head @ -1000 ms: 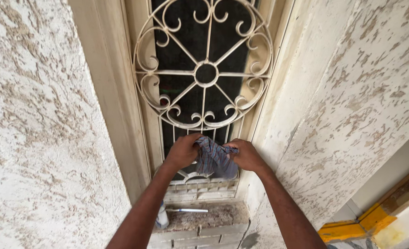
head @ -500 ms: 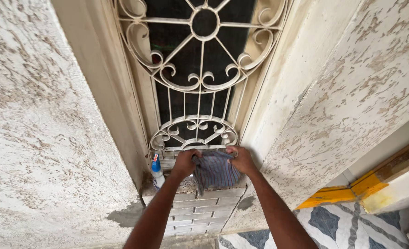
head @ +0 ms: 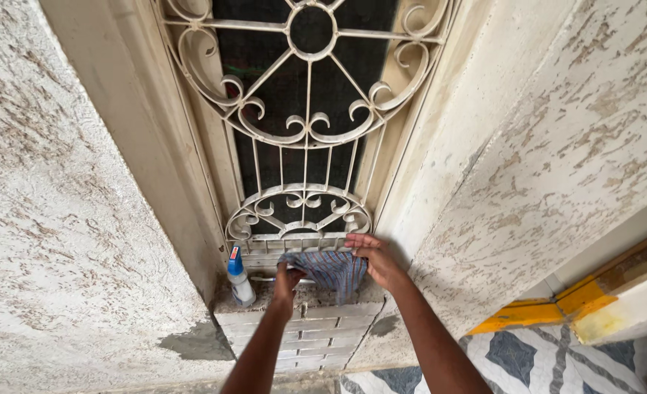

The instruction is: The person cleans a decorative metal window grille using a blue cloth. They wipe the intricate patterns of the grille and the surrounding wall area. A spray bottle is visible on the ledge below the window, and the person uses the cloth to remove dust and dirt from the metal bars.

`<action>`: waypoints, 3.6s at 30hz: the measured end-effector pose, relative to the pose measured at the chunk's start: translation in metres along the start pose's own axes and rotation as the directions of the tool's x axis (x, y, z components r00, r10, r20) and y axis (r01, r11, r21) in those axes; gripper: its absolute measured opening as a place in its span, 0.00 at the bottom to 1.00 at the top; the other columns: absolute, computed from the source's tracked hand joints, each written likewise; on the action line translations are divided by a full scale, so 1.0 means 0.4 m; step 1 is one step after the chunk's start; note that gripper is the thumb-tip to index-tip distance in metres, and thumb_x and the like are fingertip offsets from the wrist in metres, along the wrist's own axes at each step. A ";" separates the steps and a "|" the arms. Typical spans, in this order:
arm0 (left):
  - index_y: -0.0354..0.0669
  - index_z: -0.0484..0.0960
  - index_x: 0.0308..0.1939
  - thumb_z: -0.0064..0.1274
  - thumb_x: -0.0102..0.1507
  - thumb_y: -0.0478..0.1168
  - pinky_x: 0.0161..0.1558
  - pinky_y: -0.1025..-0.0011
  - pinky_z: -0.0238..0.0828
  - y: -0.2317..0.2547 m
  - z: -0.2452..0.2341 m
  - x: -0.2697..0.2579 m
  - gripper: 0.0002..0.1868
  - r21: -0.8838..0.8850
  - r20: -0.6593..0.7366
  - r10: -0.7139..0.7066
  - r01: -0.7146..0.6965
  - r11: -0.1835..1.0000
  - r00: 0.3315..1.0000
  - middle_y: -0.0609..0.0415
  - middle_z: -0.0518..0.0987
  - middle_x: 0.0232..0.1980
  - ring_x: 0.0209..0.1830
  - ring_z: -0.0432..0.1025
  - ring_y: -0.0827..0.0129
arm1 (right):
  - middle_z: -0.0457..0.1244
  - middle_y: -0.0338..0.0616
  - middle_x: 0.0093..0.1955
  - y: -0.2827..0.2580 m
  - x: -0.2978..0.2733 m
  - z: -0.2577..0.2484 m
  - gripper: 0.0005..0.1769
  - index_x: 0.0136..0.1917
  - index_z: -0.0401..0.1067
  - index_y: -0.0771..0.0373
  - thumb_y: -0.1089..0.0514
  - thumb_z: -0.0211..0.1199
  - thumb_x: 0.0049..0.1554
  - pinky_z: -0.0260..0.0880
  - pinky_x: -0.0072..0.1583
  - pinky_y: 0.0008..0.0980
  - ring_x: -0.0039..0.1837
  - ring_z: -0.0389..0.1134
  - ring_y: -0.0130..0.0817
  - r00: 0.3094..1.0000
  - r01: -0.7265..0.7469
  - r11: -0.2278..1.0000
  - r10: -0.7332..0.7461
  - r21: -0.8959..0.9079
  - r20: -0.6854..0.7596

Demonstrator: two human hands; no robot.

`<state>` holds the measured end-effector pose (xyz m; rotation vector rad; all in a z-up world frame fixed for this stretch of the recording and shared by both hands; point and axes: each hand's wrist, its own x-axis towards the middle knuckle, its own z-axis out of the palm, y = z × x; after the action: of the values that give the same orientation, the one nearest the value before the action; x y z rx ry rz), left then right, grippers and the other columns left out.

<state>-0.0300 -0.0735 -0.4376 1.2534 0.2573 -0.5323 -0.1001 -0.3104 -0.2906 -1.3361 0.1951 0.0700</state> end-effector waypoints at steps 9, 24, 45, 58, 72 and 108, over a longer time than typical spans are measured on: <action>0.38 0.66 0.71 0.28 0.62 0.64 0.61 0.53 0.65 0.100 0.012 -0.080 0.43 -0.008 0.301 -0.016 0.019 1.000 0.954 0.40 0.76 0.66 0.60 0.70 0.51 | 0.71 0.39 0.62 -0.028 -0.012 -0.044 0.32 0.63 0.75 0.54 0.62 0.75 0.45 0.73 0.62 0.33 0.57 0.73 0.34 0.997 0.073 0.592 -0.076 -0.803 0.034; 0.27 0.09 0.76 0.73 0.49 0.44 0.67 0.69 0.68 0.278 0.095 -0.157 0.84 0.884 0.116 0.053 -0.127 0.450 0.992 0.24 0.68 0.70 0.69 0.70 0.46 | 0.68 0.46 0.64 -0.026 -0.056 -0.033 0.40 0.67 0.72 0.52 0.53 0.82 0.42 0.66 0.71 0.41 0.66 0.70 0.41 0.941 0.161 0.428 0.206 -0.889 0.269; 0.25 0.76 0.55 0.53 0.67 0.57 0.40 0.52 0.85 0.238 0.070 -0.117 0.33 0.816 0.180 -0.179 -0.045 0.576 0.967 0.29 0.83 0.49 0.40 0.84 0.42 | 0.73 0.55 0.56 -0.035 0.010 -0.061 0.32 0.55 0.79 0.66 0.36 0.71 0.52 0.70 0.65 0.53 0.59 0.73 0.46 0.936 0.096 0.405 0.275 -0.909 0.221; 0.34 0.51 0.79 0.16 0.65 0.85 0.41 0.62 0.67 0.288 0.145 -0.175 0.61 0.556 0.524 -0.281 -0.072 0.828 0.804 0.23 0.65 0.73 0.55 0.66 0.55 | 0.74 0.50 0.48 -0.115 -0.101 0.177 0.21 0.52 0.79 0.65 0.47 0.72 0.54 0.74 0.58 0.39 0.49 0.76 0.35 0.966 0.203 0.231 0.110 -0.951 0.233; 0.35 0.85 0.50 0.68 0.57 0.56 0.48 0.64 0.77 0.379 0.092 -0.268 0.29 0.427 0.708 0.178 -0.615 0.663 0.684 0.47 0.86 0.43 0.43 0.80 0.63 | 0.67 0.49 0.63 -0.128 -0.070 0.043 0.30 0.67 0.70 0.62 0.46 0.64 0.55 0.68 0.67 0.57 0.68 0.65 0.45 0.956 0.003 0.924 0.109 -0.381 0.273; 0.37 0.80 0.50 0.44 0.70 0.68 0.35 0.77 0.75 0.394 0.103 -0.319 0.35 0.128 0.562 0.229 -0.358 0.925 0.794 0.53 0.83 0.40 0.33 0.77 0.78 | 0.62 0.44 0.68 -0.210 -0.171 0.250 0.21 0.62 0.76 0.59 0.48 0.62 0.60 0.63 0.68 0.39 0.68 0.64 0.32 0.902 0.421 0.825 -0.336 -0.378 0.272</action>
<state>-0.0618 -0.0484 -0.2347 1.2807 -0.4896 -0.6299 -0.1436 -0.2288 -0.1757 -1.7774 -0.2770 -0.1026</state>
